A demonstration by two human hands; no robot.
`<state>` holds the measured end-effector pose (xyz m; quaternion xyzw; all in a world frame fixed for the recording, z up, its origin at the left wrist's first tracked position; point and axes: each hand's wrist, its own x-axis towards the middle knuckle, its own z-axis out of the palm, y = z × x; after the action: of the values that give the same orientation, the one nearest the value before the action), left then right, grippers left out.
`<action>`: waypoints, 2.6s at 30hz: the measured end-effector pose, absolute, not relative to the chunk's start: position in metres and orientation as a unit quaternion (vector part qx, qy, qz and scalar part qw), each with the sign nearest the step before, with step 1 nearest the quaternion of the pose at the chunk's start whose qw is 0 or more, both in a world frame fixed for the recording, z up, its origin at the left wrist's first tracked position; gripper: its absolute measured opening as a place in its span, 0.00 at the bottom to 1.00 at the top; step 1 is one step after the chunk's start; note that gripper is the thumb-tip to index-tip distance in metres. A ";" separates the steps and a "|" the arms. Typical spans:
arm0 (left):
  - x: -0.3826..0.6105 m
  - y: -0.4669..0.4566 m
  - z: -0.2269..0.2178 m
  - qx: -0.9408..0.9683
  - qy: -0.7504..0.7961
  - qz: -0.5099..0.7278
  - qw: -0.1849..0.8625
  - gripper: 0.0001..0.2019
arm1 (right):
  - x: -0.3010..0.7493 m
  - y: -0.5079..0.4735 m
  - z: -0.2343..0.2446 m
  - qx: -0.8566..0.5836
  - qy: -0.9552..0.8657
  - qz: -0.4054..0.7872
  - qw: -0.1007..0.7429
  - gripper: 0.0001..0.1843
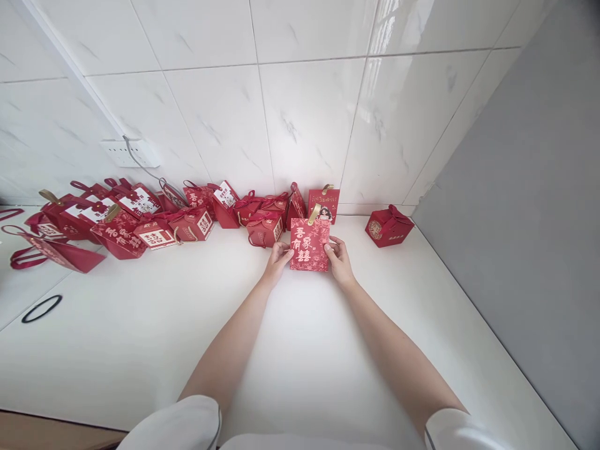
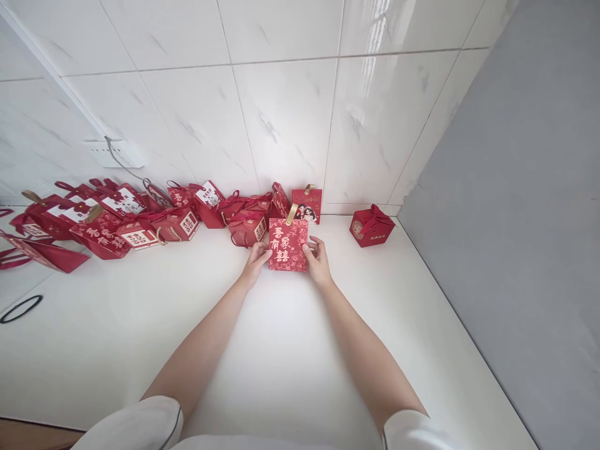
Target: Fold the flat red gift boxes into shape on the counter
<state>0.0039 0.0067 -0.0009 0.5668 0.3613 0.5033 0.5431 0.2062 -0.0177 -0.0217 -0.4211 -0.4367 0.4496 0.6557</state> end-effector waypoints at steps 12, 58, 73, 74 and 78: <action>0.020 -0.026 0.079 0.782 0.331 0.468 0.246 0.11 | 0.200 -0.052 0.061 -0.424 -0.620 0.213 0.625 0.11; 0.007 -0.004 0.010 0.570 0.361 0.431 0.600 0.26 | 0.209 -0.024 -0.007 -0.366 -0.465 0.564 0.576 0.28; 0.002 0.003 0.010 0.572 0.356 0.439 0.595 0.25 | 0.209 -0.023 -0.012 -0.415 -0.489 0.494 0.587 0.24; 0.000 0.005 0.011 0.576 0.349 0.426 0.604 0.26 | 0.210 -0.022 -0.013 -0.424 -0.477 0.490 0.595 0.24; -0.003 0.009 0.010 0.587 0.347 0.399 0.613 0.29 | 0.214 -0.020 -0.015 -0.434 -0.455 0.494 0.600 0.24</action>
<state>-0.0028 0.0087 0.0099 0.5871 0.3473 0.3989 0.6128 0.2140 -0.0201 -0.0145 -0.4338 -0.4551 0.4942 0.6004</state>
